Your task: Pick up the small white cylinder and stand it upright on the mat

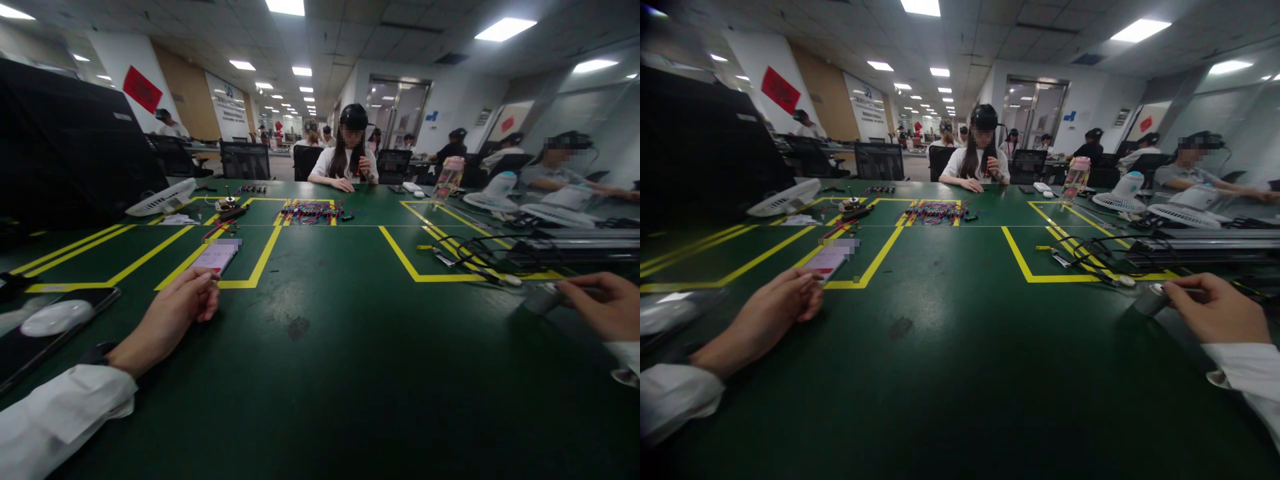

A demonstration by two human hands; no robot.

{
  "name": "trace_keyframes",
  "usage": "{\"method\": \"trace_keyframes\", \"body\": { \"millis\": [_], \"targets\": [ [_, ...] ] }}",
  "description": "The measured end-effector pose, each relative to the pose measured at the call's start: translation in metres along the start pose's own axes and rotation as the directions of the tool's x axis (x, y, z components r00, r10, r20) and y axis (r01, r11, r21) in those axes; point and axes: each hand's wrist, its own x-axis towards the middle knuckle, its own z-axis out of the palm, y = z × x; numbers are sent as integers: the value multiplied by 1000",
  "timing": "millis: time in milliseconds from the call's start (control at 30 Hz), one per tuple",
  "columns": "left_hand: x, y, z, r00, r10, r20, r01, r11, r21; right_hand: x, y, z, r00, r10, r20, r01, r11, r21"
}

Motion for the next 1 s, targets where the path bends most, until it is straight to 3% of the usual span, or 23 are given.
{"method": "trace_keyframes", "body": {
  "millis": [100,233,433,600,667,867,1000],
  "targets": [
    [0,0,0,1000,-8,2,8,1000,5,-1,-2,1,999,0,-37,0,1000,16],
    [-1,0,0,1000,-11,7,11,1000,6,-6,-12,-4,995,41,90,-46,997,64],
    [-1,1,0,1000,-20,8,20,1000,14,-10,-15,-8,977,101,187,-128,982,139],
    [-3,2,1,1000,-24,13,24,1000,19,-15,-14,-5,987,144,66,-157,931,330],
    [-4,2,1,1000,-23,19,22,1000,18,-17,-16,-6,991,132,29,-135,949,285],
    [-3,1,0,1000,-18,24,17,1000,23,-7,-10,-8,975,177,131,-196,969,151],
    [-3,-1,-1,1000,-11,26,11,1000,27,0,3,4,960,165,228,-248,880,406]
  ]
}}
